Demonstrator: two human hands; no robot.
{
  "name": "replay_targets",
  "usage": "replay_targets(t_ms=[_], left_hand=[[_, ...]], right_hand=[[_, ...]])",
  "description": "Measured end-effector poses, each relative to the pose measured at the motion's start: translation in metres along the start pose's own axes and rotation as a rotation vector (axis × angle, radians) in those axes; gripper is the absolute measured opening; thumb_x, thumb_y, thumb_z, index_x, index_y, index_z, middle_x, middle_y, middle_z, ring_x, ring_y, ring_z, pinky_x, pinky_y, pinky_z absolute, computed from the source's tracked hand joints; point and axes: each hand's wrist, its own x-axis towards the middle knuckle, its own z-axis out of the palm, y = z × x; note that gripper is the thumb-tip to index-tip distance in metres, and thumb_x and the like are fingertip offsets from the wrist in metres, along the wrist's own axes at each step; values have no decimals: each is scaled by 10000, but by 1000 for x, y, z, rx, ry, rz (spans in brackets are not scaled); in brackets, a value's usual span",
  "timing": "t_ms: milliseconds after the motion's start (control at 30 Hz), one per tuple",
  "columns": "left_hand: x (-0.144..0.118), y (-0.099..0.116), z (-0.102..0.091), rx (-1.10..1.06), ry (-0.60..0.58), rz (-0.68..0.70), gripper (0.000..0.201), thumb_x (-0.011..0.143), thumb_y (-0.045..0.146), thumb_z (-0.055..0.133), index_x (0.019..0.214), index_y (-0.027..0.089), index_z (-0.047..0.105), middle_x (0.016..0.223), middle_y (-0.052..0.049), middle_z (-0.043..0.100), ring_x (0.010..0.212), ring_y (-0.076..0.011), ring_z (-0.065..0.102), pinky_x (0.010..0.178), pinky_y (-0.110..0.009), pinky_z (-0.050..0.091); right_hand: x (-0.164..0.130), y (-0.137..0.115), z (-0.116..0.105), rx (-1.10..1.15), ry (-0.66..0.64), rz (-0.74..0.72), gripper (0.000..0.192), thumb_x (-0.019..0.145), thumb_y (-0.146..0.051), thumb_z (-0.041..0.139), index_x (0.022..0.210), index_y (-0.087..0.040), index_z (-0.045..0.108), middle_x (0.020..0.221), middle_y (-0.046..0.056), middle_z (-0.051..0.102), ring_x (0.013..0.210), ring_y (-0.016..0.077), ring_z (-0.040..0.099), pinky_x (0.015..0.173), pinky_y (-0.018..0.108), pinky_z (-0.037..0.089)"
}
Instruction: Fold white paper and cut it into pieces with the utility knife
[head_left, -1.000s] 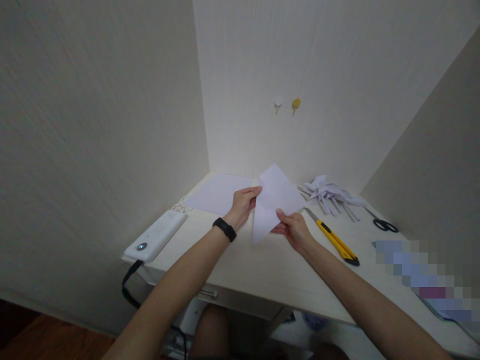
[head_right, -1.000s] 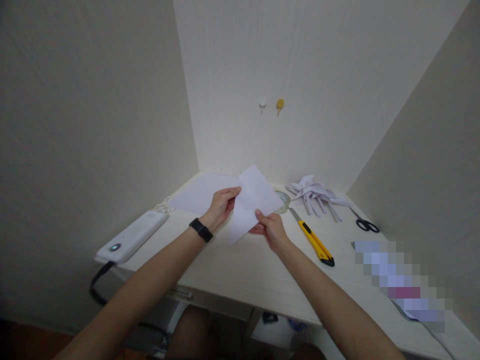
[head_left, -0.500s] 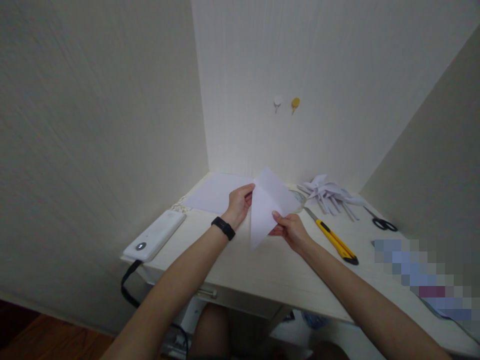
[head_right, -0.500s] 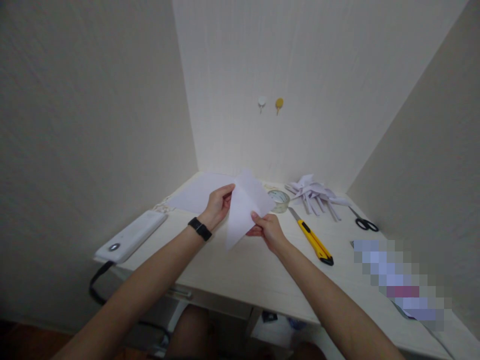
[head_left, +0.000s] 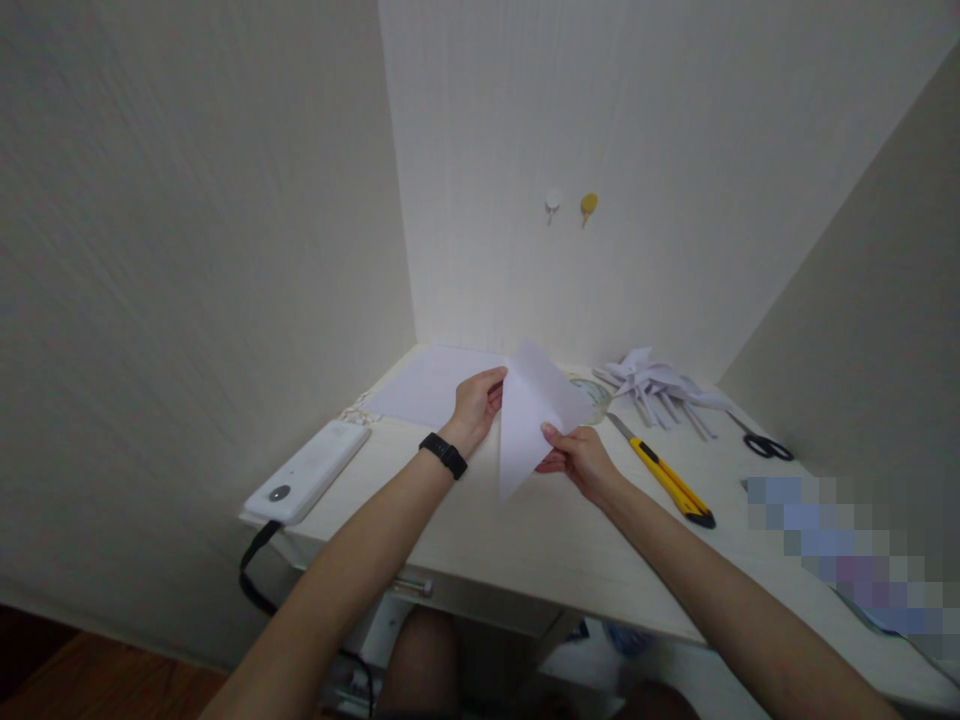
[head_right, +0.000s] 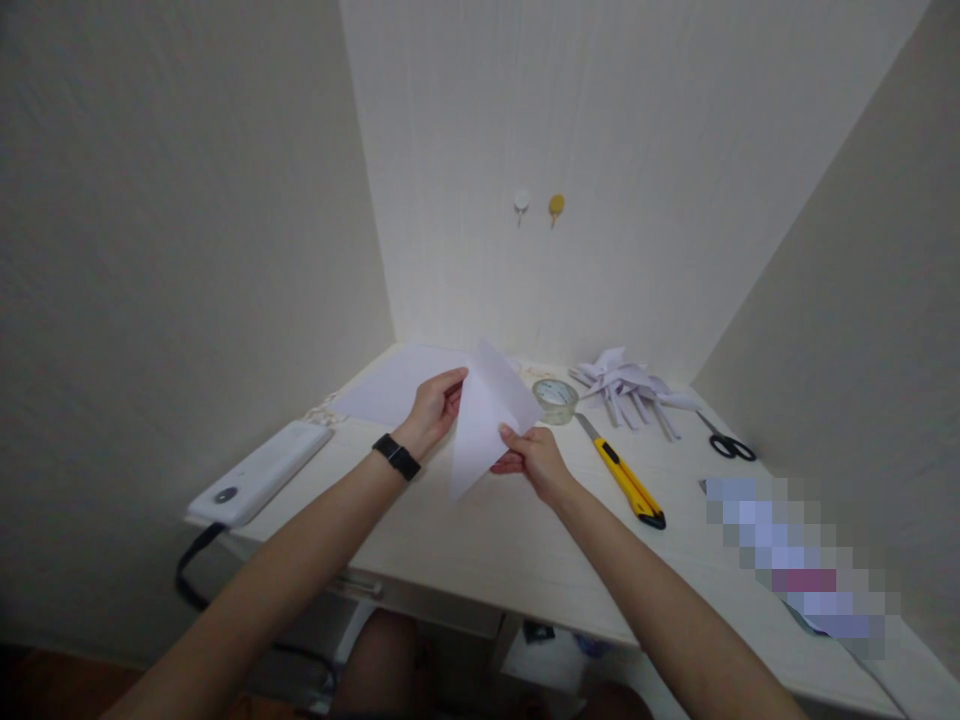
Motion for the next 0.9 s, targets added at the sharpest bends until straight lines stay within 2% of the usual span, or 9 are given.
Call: replay_targets(t_ms=[367, 533, 667, 767, 900], left_hand=[[-2, -1, 1, 21, 82, 10, 74, 689, 62, 760, 739, 88, 712, 762, -77, 727, 668, -118, 652, 763, -272, 538], [-4, -4, 3, -23, 100, 29, 64, 702, 76, 753, 716, 99, 695, 735, -68, 719, 653, -128, 647, 765, -295, 550], [-1, -3, 0, -10, 117, 23, 73, 724, 106, 763, 770, 98, 706, 802, -93, 735, 720, -147, 674, 801, -299, 550], [0, 1, -2, 9, 86, 16, 91, 742, 137, 780, 790, 104, 710, 833, -93, 738, 716, -132, 669, 773, -272, 542], [-4, 1, 0, 76, -44, -44, 143, 761, 210, 798, 787, 93, 720, 822, -107, 737, 698, -132, 662, 740, -270, 538]], right_hand=[[2, 2, -1, -21, 5, 24, 425, 630, -494, 869, 697, -105, 710, 660, 137, 743, 555, 237, 711, 553, 345, 624], [1, 2, 0, -20, -2, 36, 416, 625, -493, 872, 676, -113, 711, 664, 138, 748, 562, 232, 712, 552, 330, 622], [2, 3, -2, -30, -3, 40, 395, 643, -485, 862, 680, -123, 708, 654, 126, 745, 551, 223, 703, 558, 337, 624], [4, 4, -4, -25, 25, 18, 391, 648, -485, 858, 708, -129, 707, 663, 113, 745, 552, 222, 697, 563, 356, 625], [7, 3, -7, -16, 73, -13, 437, 611, -530, 870, 710, -136, 708, 680, 110, 748, 559, 227, 693, 579, 372, 627]])
